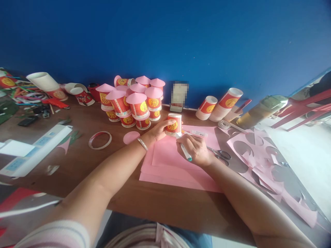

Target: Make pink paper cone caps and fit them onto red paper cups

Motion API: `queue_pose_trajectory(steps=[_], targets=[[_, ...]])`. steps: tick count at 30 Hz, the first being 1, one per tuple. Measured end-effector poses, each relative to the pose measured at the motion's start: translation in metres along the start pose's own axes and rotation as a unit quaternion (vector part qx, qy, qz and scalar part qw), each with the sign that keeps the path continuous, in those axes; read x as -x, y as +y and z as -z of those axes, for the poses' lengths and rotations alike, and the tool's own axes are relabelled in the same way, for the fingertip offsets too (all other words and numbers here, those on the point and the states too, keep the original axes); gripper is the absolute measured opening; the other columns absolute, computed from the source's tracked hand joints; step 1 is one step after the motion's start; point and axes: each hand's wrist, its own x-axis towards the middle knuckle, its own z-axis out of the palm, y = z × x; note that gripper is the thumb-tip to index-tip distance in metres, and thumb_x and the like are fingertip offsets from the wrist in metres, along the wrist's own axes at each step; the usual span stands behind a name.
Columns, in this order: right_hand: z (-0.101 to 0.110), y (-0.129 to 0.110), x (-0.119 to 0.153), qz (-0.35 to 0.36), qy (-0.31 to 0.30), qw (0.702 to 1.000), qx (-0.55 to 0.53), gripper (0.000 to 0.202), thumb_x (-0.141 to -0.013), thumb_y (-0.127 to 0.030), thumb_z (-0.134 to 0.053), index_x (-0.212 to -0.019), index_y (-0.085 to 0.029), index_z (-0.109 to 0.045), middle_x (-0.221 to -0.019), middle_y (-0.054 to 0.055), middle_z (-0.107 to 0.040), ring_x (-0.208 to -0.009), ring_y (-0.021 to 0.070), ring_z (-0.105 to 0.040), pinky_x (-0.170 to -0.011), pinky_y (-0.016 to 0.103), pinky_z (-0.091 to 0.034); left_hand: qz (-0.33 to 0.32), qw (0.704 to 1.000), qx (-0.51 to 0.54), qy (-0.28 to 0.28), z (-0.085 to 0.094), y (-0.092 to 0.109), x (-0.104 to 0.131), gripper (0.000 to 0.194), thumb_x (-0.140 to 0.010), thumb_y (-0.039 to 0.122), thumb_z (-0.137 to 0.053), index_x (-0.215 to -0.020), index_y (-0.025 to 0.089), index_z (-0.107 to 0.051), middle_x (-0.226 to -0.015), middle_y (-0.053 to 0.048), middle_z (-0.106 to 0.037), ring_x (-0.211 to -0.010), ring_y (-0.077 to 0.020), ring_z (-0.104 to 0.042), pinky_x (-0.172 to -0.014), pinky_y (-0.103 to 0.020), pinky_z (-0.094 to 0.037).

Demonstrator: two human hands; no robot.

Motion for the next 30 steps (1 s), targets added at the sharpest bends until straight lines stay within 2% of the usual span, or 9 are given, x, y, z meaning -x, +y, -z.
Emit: queue_pose_trajectory(steps=[10, 23, 30], targets=[[0.0015, 0.0002, 0.0005, -0.004, 0.007, 1.000, -0.004, 0.018, -0.089, -0.004, -0.058, -0.096, -0.020, -0.056, -0.070, -0.002, -0.062, -0.058, 0.0122, -0.055, -0.055, 0.026, -0.040, 0.011, 0.999, 0.032, 0.012, 0.0071, -0.0046, -0.0033, 0.044, -0.076, 0.045, -0.078, -0.105, 0.012, -0.074, -0.100, -0.014, -0.078, -0.093, -0.0288, -0.073, -0.086, -0.041, -0.054], [0.0004, 0.0008, 0.0011, -0.012, -0.004, 1.000, 0.014, 0.014, -0.093, -0.007, -0.057, -0.094, -0.021, -0.054, -0.070, -0.003, -0.060, -0.057, 0.0115, -0.052, -0.056, 0.026, -0.038, 0.001, 1.000, 0.026, 0.010, 0.0064, -0.0039, -0.0021, 0.045, -0.076, 0.046, -0.078, -0.105, 0.012, -0.074, -0.101, -0.014, -0.078, -0.093, -0.0296, -0.073, -0.085, -0.042, -0.054], [0.0002, 0.0030, 0.0033, -0.017, -0.014, 1.000, 0.003, 0.016, -0.090, -0.006, -0.057, -0.096, -0.021, -0.054, -0.072, -0.002, -0.061, -0.059, 0.0123, -0.054, -0.055, 0.027, -0.037, -0.006, 1.000, 0.013, 0.001, 0.0076, -0.0043, -0.0031, 0.045, -0.077, 0.048, -0.076, -0.104, 0.011, -0.074, -0.101, -0.015, -0.078, -0.094, -0.0299, -0.074, -0.085, -0.041, -0.054]])
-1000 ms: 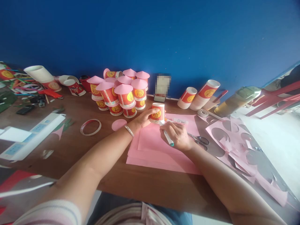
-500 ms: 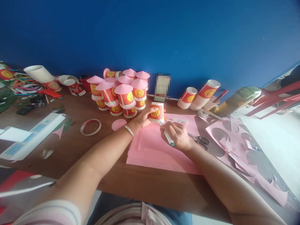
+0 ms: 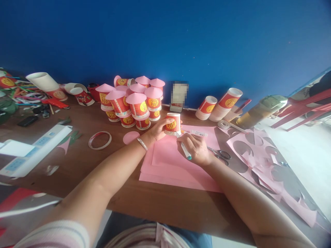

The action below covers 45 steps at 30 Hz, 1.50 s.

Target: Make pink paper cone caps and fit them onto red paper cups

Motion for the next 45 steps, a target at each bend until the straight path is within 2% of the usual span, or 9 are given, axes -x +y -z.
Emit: queue_pose_trajectory(steps=[12, 21, 24, 28, 31, 37, 41, 45], targets=[[0.001, -0.002, -0.005, 0.001, 0.028, 1.000, 0.003, 0.018, -0.089, -0.003, -0.057, -0.090, -0.021, -0.053, -0.069, -0.003, -0.060, -0.055, 0.0117, -0.052, -0.052, 0.027, -0.036, 0.008, 1.000, 0.019, 0.002, 0.003, -0.002, -0.002, 0.045, -0.076, 0.047, -0.078, -0.104, 0.011, -0.074, -0.101, -0.015, -0.078, -0.092, -0.0286, -0.073, -0.085, -0.041, -0.054], [0.000, -0.006, -0.004, 0.042, 0.041, 0.998, -0.008, 0.020, -0.088, -0.003, -0.062, -0.094, -0.020, -0.056, -0.068, -0.003, -0.062, -0.058, 0.0122, -0.056, -0.057, 0.026, -0.047, 0.012, 0.999, 0.047, 0.010, 0.003, -0.001, -0.002, 0.045, -0.077, 0.041, -0.079, -0.110, 0.011, -0.072, -0.101, -0.013, -0.076, -0.094, -0.0269, -0.071, -0.089, -0.044, -0.054], [-0.002, -0.007, -0.004, 0.047, 0.043, 0.998, -0.012, 0.021, -0.087, -0.003, -0.062, -0.094, -0.022, -0.056, -0.069, -0.003, -0.062, -0.061, 0.0128, -0.059, -0.063, 0.028, -0.053, 0.013, 0.999, 0.048, 0.016, 0.000, 0.000, -0.002, 0.045, -0.075, 0.041, -0.080, -0.108, 0.011, -0.072, -0.099, -0.011, -0.075, -0.092, -0.0250, -0.069, -0.087, -0.042, -0.054], [-0.004, -0.009, -0.004, 0.021, 0.041, 0.999, -0.030, 0.023, -0.088, -0.003, -0.060, -0.094, -0.024, -0.055, -0.072, -0.004, -0.064, -0.064, 0.0132, -0.061, -0.082, 0.035, -0.061, 0.004, 0.998, 0.056, 0.027, -0.001, 0.001, -0.002, 0.030, -0.074, 0.037, -0.081, -0.088, 0.013, -0.070, -0.079, -0.004, -0.069, -0.073, -0.0164, -0.062, -0.072, -0.031, -0.050], [-0.003, -0.010, -0.004, 0.007, 0.033, 0.997, -0.066, 0.023, -0.087, -0.003, -0.059, -0.097, -0.023, -0.055, -0.073, -0.004, -0.064, -0.063, 0.0130, -0.062, -0.090, 0.040, -0.062, -0.001, 0.998, 0.058, 0.023, -0.001, 0.001, -0.002, 0.028, -0.074, 0.036, -0.082, -0.081, 0.014, -0.067, -0.070, -0.001, -0.064, -0.065, -0.0137, -0.057, -0.065, -0.029, -0.047], [0.000, -0.011, -0.008, 0.005, 0.025, 0.994, -0.110, 0.022, -0.089, -0.003, -0.057, -0.097, -0.023, -0.055, -0.074, -0.003, -0.063, -0.064, 0.0126, -0.061, -0.101, 0.046, -0.061, -0.019, 0.999, 0.042, -0.014, -0.002, 0.002, -0.001, 0.026, -0.080, 0.037, -0.080, -0.089, 0.015, -0.071, -0.081, -0.004, -0.069, -0.073, -0.0162, -0.063, -0.069, -0.029, -0.052], [0.004, -0.013, -0.011, -0.005, 0.018, 0.989, -0.144, 0.021, -0.090, -0.005, -0.056, -0.097, -0.024, -0.055, -0.076, -0.003, -0.064, -0.066, 0.0135, -0.062, -0.099, 0.047, -0.062, -0.022, 0.998, 0.050, 0.006, -0.003, 0.002, -0.002, 0.026, -0.081, 0.035, -0.080, -0.095, 0.015, -0.072, -0.087, -0.004, -0.070, -0.077, -0.0157, -0.065, -0.073, -0.028, -0.052], [0.006, -0.014, -0.013, -0.008, 0.019, 0.985, -0.174, 0.021, -0.090, -0.005, -0.055, -0.099, -0.023, -0.057, -0.078, -0.002, -0.065, -0.066, 0.0139, -0.062, -0.098, 0.048, -0.062, 0.003, 0.999, 0.042, 0.012, -0.003, 0.000, -0.002, 0.034, -0.082, 0.041, -0.078, -0.101, 0.014, -0.073, -0.095, -0.008, -0.073, -0.090, -0.0215, -0.069, -0.084, -0.034, -0.053]])
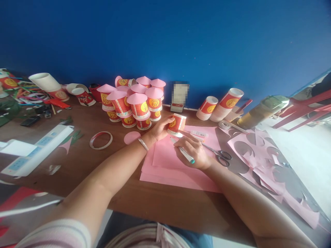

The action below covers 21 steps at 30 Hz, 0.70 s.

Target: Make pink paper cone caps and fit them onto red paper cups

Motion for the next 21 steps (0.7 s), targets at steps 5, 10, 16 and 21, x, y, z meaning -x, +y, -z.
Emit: queue_pose_trajectory(steps=[5, 10, 16, 21], targets=[[-0.002, -0.002, -0.001, 0.021, -0.024, 0.999, 0.007, 0.018, -0.090, -0.005, -0.057, -0.098, -0.022, -0.058, -0.076, -0.002, -0.064, -0.066, 0.0143, -0.063, -0.103, 0.049, -0.059, -0.004, 0.997, -0.066, -0.050, -0.003, 0.000, 0.003, 0.046, -0.080, 0.055, -0.079, -0.100, 0.014, -0.073, -0.093, -0.008, -0.072, -0.089, -0.0225, -0.068, -0.086, -0.036, -0.052], [-0.004, -0.004, -0.002, 0.051, -0.026, 0.998, 0.038, 0.018, -0.092, -0.005, -0.058, -0.097, -0.022, -0.056, -0.073, -0.004, -0.063, -0.063, 0.0127, -0.059, -0.104, 0.048, -0.058, -0.015, 0.995, -0.093, -0.028, -0.005, -0.001, 0.004, 0.030, -0.077, 0.041, -0.085, -0.087, 0.017, -0.069, -0.081, -0.001, -0.065, -0.075, -0.0150, -0.062, -0.075, -0.030, -0.050], [-0.005, -0.002, 0.004, 0.065, -0.021, 0.992, 0.103, 0.014, -0.093, -0.007, -0.060, -0.094, -0.021, -0.057, -0.071, -0.002, -0.062, -0.059, 0.0109, -0.054, -0.056, 0.025, -0.050, -0.021, 0.998, -0.052, -0.018, 0.002, -0.002, 0.002, 0.035, -0.084, 0.042, -0.078, -0.107, 0.016, -0.073, -0.095, -0.007, -0.072, -0.088, -0.0212, -0.068, -0.084, -0.036, -0.054], [-0.005, 0.004, 0.011, 0.036, -0.003, 0.992, 0.121, 0.017, -0.090, -0.004, -0.060, -0.097, -0.020, -0.059, -0.073, -0.003, -0.063, -0.058, 0.0101, -0.055, -0.053, 0.024, -0.043, -0.017, 0.998, -0.052, -0.011, 0.001, 0.000, 0.002, 0.037, -0.084, 0.042, -0.076, -0.108, 0.015, -0.074, -0.101, -0.010, -0.075, -0.094, -0.0243, -0.070, -0.088, -0.038, -0.053]])
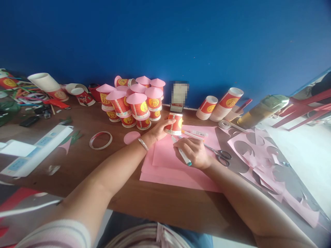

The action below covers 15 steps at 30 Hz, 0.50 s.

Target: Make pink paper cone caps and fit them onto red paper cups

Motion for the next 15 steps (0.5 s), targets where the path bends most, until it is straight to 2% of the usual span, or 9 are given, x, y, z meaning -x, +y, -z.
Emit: queue_pose_trajectory(steps=[4, 9, 15], targets=[[0.002, 0.005, 0.000, -0.019, 0.014, 1.000, 0.004, 0.018, -0.089, -0.005, -0.062, -0.100, -0.018, -0.060, -0.076, -0.001, -0.067, -0.064, 0.0121, -0.062, -0.059, 0.026, -0.046, -0.007, 1.000, 0.000, -0.014, -0.001, 0.001, -0.001, 0.034, -0.083, 0.041, -0.076, -0.104, 0.014, -0.074, -0.098, -0.010, -0.074, -0.089, -0.0220, -0.069, -0.082, -0.034, -0.052], [0.003, 0.009, -0.001, -0.034, 0.014, 0.999, 0.017, 0.016, -0.091, -0.007, -0.061, -0.099, -0.020, -0.059, -0.077, 0.001, -0.069, -0.064, 0.0133, -0.063, -0.060, 0.026, -0.047, -0.012, 1.000, 0.002, -0.006, -0.002, 0.001, -0.001, 0.030, -0.078, 0.039, -0.081, -0.093, 0.014, -0.071, -0.083, -0.004, -0.069, -0.075, -0.0164, -0.064, -0.072, -0.029, -0.049], [0.004, 0.013, -0.002, -0.047, 0.007, 0.999, 0.025, 0.015, -0.093, -0.006, -0.058, -0.098, -0.021, -0.058, -0.078, 0.000, -0.067, -0.062, 0.0124, -0.061, -0.057, 0.025, -0.045, -0.002, 1.000, -0.018, -0.003, -0.007, 0.005, 0.001, 0.034, -0.075, 0.040, -0.082, -0.092, 0.014, -0.070, -0.082, -0.005, -0.069, -0.075, -0.0169, -0.064, -0.073, -0.030, -0.049]])
